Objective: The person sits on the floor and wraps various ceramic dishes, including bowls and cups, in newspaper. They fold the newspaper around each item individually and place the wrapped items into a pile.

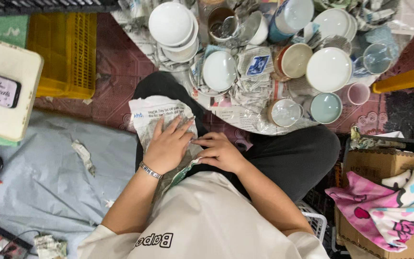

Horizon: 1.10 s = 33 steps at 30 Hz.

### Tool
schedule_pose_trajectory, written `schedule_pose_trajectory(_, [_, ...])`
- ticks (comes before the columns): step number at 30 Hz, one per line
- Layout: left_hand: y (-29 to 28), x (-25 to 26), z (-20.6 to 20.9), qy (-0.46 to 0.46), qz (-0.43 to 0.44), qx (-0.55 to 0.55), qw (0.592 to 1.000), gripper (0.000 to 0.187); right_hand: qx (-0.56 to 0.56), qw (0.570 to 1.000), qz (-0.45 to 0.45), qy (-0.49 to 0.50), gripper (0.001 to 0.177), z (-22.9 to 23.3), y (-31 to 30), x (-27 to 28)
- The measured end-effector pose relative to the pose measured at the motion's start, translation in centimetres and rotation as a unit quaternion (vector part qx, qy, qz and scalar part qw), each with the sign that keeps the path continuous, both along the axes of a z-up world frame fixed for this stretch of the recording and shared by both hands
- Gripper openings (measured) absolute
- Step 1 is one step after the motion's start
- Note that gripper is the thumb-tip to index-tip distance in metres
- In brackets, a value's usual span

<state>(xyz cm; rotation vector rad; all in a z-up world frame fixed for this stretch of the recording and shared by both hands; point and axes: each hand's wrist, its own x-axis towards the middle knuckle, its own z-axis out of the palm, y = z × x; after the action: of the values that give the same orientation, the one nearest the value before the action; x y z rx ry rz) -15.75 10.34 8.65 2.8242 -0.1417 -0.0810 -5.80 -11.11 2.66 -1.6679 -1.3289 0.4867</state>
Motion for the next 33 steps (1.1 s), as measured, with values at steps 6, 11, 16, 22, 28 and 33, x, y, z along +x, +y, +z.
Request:
schedule_pose_trajectory(6, [0.1,1.2,-0.9,-0.076,0.052,0.011,0.996,0.047,-0.019,0.997,-0.041,0.055,0.024,-2.2,-0.9,-0.5])
schedule_pose_trajectory(11, [1.2,0.8,-1.0,-0.038,0.011,0.018,0.999,0.050,0.016,0.986,-0.123,0.109,0.017,-4.4,-0.8,-0.4])
schedule_pose_trajectory(16, [2.1,-1.8,-2.7,-0.037,-0.017,0.018,0.999,0.056,0.013,0.964,-0.225,0.144,0.013,-5.2,2.0,0.0])
schedule_pose_trajectory(22, [2.0,-3.5,-4.8,-0.073,0.015,-0.035,0.997,0.052,-0.020,0.942,-0.260,0.210,0.019,-2.9,6.9,-0.4])
schedule_pose_trajectory(28, [3.1,-6.0,-3.9,-0.104,0.091,-0.084,0.987,0.050,-0.099,0.922,-0.320,0.193,0.022,-2.0,7.6,-0.8])
schedule_pose_trajectory(33, [5.4,-7.1,-1.8,-0.163,0.218,-0.174,0.947,0.050,-0.098,0.920,-0.367,0.091,0.021,-1.9,8.7,-0.9])
